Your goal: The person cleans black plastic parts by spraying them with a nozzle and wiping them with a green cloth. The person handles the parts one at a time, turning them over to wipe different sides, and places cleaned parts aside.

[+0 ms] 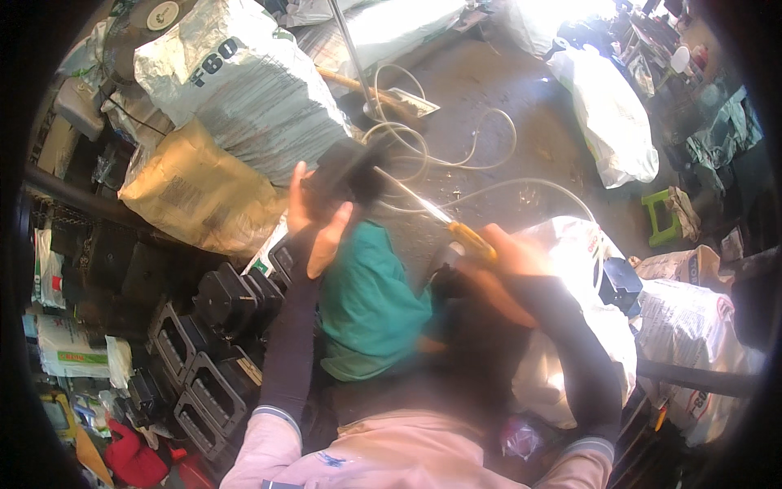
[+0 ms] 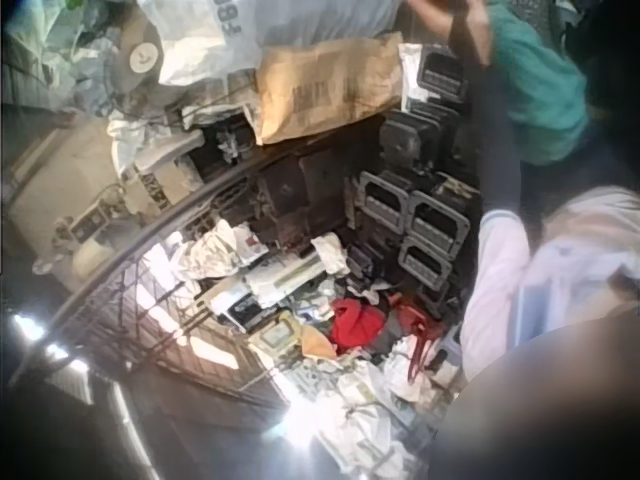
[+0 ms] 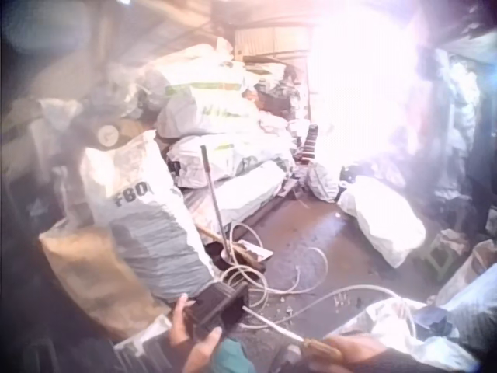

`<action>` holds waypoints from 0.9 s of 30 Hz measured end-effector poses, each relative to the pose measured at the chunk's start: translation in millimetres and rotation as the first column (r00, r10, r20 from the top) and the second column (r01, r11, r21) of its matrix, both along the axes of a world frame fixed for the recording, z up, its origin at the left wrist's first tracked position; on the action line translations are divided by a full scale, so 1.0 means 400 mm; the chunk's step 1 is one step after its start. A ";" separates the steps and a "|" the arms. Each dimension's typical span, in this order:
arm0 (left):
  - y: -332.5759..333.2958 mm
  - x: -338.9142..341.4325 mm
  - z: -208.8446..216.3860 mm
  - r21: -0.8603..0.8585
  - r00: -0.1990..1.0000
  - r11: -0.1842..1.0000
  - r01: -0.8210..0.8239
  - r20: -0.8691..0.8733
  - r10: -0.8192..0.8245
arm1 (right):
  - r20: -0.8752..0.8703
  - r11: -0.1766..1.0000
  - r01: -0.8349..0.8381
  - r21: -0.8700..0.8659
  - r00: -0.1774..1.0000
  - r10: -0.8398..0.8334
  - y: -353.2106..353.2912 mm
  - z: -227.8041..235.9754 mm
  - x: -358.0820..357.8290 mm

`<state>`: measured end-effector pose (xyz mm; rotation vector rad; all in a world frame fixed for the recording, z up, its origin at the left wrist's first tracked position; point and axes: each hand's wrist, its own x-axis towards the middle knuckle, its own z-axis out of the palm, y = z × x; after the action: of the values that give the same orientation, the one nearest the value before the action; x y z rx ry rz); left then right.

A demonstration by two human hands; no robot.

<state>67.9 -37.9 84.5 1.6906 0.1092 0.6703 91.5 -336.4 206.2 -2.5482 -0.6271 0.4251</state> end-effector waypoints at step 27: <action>-0.016 -0.212 -0.125 0.813 0.999 0.581 -0.045 0.044 0.016 | -0.012 0.951 -0.106 -0.291 0.994 0.107 0.040 0.008 -0.054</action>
<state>-16.7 -44.5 34.4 2.5830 -0.2447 0.8427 70.0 -320.6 209.5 -2.8013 -0.7548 0.5886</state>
